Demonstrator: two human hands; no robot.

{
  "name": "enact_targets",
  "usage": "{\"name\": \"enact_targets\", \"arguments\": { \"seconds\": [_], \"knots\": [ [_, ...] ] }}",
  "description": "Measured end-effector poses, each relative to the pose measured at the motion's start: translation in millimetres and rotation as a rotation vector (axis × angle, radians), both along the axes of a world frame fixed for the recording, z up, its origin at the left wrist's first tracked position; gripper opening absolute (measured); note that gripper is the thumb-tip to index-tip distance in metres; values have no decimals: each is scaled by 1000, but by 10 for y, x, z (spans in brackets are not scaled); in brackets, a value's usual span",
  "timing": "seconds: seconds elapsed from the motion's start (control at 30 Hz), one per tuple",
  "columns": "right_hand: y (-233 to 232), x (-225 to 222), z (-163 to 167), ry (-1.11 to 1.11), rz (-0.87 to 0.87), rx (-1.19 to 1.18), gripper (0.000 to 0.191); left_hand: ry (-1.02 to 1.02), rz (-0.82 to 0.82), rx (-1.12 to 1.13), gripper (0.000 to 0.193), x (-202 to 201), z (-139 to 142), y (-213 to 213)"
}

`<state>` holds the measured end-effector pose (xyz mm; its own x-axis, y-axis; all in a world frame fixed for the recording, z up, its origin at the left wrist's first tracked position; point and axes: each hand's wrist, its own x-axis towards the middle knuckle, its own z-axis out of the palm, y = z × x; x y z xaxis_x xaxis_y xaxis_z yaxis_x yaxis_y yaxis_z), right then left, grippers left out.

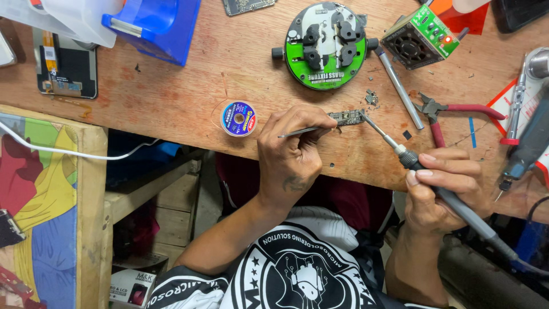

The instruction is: The person uses a soldering iron and tweezers to apply solder to a small circuit board held in their left hand. They repeatedly touch the iron to various points on the board while feeding solder wire, then briefly lift the board to inspect it before continuing.

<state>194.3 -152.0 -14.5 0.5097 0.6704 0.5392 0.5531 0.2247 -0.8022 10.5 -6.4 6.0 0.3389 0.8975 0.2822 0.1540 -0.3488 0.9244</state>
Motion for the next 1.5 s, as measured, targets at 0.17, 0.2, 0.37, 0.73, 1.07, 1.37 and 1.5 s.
{"name": "enact_targets", "arguments": {
  "seconds": [0.17, 0.2, 0.37, 0.73, 1.07, 1.37, 1.5],
  "knots": [
    [-23, 17, -7, -32, -7, -4, 15, 8, -11, 5, 20, -12, 8, 7],
    [-26, 20, -12, -28, -4, 6, 15, 12, -11, 2, 20, -7, 7, 8],
    [-7, 10, -1, -48, 1, -19, 16, 20, -4, -1, 22, -9, 3, -1],
    [172, 58, 72, 272, -138, 111, 22, -23, -9, 41, 21, -42, -43, -27],
    [143, 85, 3, 248, -132, 98, 22, 2, -14, 65, 20, -57, -43, -28],
    [136, 58, -14, 257, -121, 98, 23, 11, -24, 40, 24, -61, -30, -20],
    [143, 51, 4, 258, -141, 87, 22, 11, -18, 53, 23, -61, -27, -21]
  ]
}}
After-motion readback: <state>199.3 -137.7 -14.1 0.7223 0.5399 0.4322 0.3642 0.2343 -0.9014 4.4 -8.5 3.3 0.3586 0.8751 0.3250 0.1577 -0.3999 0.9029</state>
